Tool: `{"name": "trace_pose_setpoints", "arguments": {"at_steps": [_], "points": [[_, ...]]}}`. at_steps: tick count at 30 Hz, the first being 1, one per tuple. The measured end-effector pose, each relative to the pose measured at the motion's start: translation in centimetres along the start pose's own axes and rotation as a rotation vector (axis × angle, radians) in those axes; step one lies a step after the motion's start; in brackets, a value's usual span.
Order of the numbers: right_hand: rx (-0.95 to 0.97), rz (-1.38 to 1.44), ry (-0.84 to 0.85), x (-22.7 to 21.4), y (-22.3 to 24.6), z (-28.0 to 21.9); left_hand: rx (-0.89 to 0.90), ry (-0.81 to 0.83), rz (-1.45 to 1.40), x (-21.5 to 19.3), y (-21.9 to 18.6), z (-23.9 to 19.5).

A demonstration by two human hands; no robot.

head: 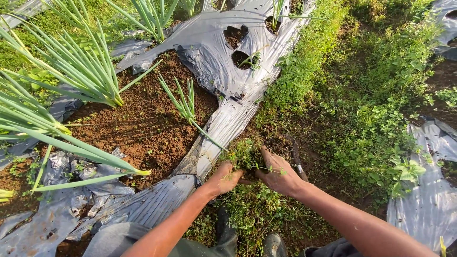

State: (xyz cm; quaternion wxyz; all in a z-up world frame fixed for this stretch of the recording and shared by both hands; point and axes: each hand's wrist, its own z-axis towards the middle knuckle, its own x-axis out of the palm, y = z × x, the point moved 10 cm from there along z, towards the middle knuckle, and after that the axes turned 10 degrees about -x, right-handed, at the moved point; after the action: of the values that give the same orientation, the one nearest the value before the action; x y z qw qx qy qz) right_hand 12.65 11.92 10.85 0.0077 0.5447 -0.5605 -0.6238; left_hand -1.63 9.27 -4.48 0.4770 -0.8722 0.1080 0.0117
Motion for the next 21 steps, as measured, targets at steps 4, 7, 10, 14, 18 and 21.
{"name": "trace_pose_setpoints", "arguments": {"at_steps": [4,7,10,14,18,21], "points": [[-0.079,-0.084,-0.043,0.3,-0.8,0.1,0.032,-0.075,-0.158,-0.4,-2.3,-1.1],[-0.145,-0.040,-0.082,0.0,-1.1,0.5,0.110,-0.193,-0.076,-2.2,-2.3,-0.7],[-0.187,-0.012,-0.103,0.4,-2.6,1.3,0.084,-0.313,0.063,-3.7,-3.1,-2.4],[-0.133,-0.053,-0.013,0.6,-2.4,2.0,-0.027,-0.164,0.056,-2.3,-7.2,-6.3],[-0.139,-0.009,0.035,1.6,-3.0,2.4,-0.070,-0.108,0.233,-0.1,-5.2,-4.6],[-0.125,-0.067,0.094,2.5,-2.4,2.3,0.039,-0.194,0.256,-1.5,-2.7,-1.4]]}}
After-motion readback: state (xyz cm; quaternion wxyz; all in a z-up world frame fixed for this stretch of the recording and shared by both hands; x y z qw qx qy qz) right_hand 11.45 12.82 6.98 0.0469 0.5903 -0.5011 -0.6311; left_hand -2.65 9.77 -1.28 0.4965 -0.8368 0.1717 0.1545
